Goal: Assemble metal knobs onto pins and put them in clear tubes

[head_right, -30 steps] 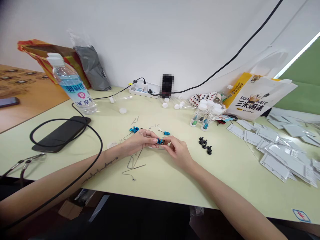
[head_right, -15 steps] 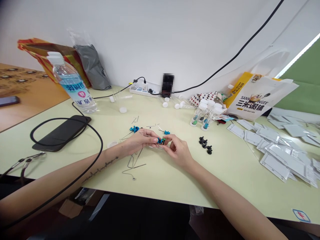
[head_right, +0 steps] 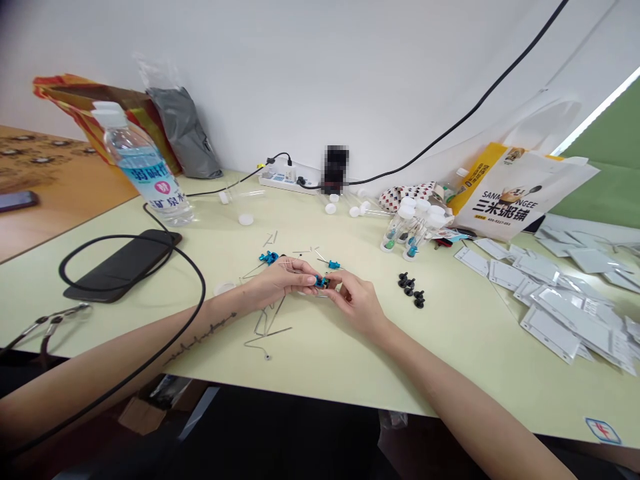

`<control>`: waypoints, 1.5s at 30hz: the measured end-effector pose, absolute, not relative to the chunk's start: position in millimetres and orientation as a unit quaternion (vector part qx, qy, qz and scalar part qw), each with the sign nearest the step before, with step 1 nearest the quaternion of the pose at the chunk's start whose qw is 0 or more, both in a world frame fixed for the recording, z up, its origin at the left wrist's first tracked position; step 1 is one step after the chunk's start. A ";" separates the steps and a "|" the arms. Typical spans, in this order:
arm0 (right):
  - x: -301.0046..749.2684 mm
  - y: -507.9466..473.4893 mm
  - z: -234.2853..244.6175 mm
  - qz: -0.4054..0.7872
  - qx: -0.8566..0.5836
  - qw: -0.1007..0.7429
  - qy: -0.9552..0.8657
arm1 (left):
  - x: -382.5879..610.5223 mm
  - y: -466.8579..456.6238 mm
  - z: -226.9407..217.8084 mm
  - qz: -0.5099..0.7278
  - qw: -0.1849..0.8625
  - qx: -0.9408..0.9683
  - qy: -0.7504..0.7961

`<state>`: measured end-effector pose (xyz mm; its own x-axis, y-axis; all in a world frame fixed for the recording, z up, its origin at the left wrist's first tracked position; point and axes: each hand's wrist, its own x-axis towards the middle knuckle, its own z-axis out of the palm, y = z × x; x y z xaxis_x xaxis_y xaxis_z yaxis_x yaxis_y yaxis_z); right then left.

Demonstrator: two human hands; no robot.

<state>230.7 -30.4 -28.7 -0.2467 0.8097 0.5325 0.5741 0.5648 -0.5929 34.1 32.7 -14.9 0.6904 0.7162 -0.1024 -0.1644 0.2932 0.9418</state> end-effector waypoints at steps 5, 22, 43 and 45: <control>231.0 -30.3 -29.5 0.139 -0.443 0.424 -0.777 | 34.0 32.8 -15.6 0.289 0.760 0.518 0.267; 231.8 -29.7 -30.8 0.143 -0.448 0.420 -0.776 | 34.4 32.9 -15.7 0.292 0.758 0.517 0.271; 231.6 -29.6 -29.4 0.142 -0.451 0.413 -0.778 | 34.3 31.6 -12.6 0.286 0.758 0.517 0.275; 232.0 -29.6 -29.7 0.142 -0.452 0.411 -0.779 | 34.3 31.2 -11.7 0.285 0.759 0.517 0.275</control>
